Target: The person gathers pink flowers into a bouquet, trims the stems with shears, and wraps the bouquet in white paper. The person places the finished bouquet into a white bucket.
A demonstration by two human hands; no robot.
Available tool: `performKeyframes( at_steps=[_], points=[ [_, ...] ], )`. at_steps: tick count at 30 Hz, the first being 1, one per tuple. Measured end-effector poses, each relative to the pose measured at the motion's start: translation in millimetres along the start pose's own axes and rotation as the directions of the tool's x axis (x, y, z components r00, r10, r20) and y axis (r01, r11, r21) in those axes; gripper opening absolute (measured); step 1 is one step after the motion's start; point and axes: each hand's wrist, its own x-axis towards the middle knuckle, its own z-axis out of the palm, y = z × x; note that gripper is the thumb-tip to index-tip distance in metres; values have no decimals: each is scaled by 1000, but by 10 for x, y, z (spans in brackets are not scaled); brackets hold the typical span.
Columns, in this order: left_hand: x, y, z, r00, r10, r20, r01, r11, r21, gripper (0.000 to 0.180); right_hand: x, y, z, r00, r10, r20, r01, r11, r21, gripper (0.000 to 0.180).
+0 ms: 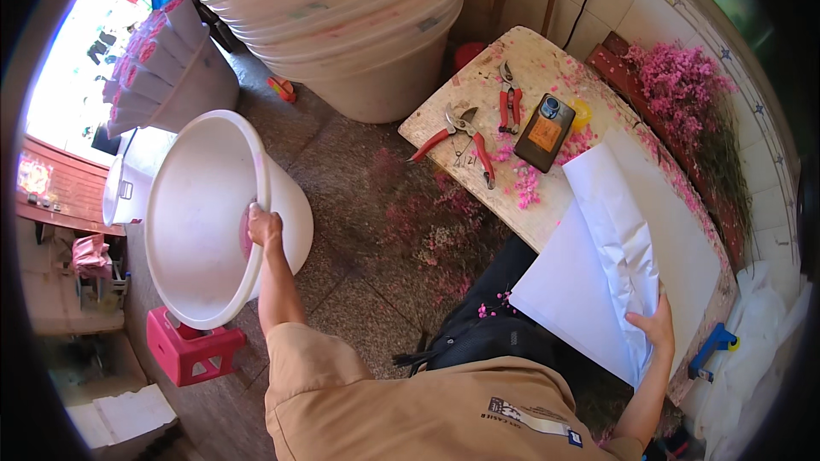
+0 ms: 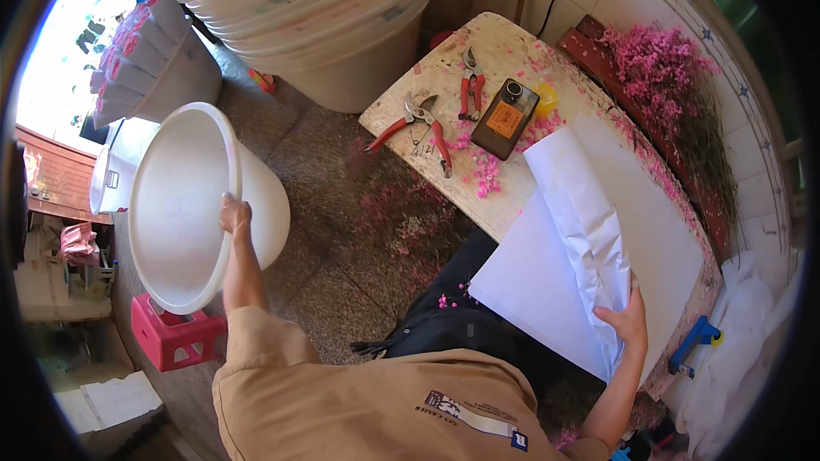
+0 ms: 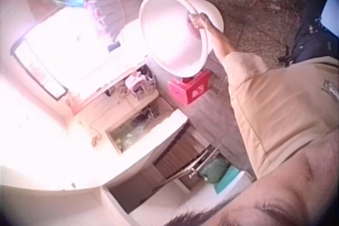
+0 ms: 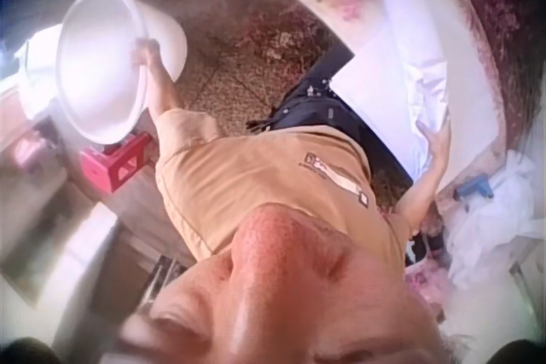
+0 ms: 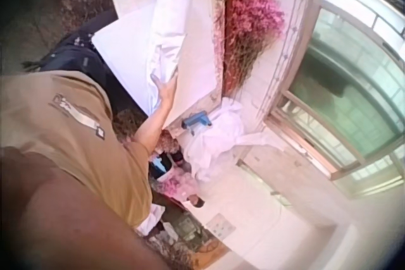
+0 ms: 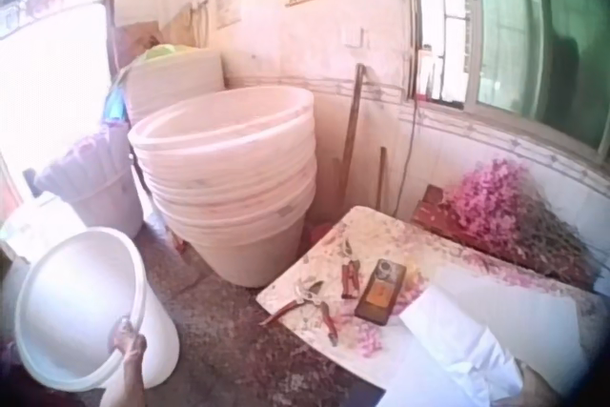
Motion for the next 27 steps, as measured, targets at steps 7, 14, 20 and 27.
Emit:
performKeyframes(
  at_steps=[7, 14, 20, 27],
  points=[
    [-1161, 364, -310, 969, 246, -29, -247, 950, -193, 18, 20, -89, -42, 995, 67, 70, -75, 989, 127, 109],
    [-1870, 298, -406, 897, 439, 55, -417, 880, -228, 30, 32, -84, -65, 993, 72, 93, -83, 990, 115, 104],
    [-2072, 617, -1201, 818, 496, 290, -452, 867, -207, 58, 31, -163, -175, 964, 73, 257, -111, 984, 138, 103],
    [-3544, 2276, -1723, -2, 937, 348, -15, 348, -937, 63, -223, -16, 3, 946, 69, 315, -226, 840, 493, 92]
  ],
)
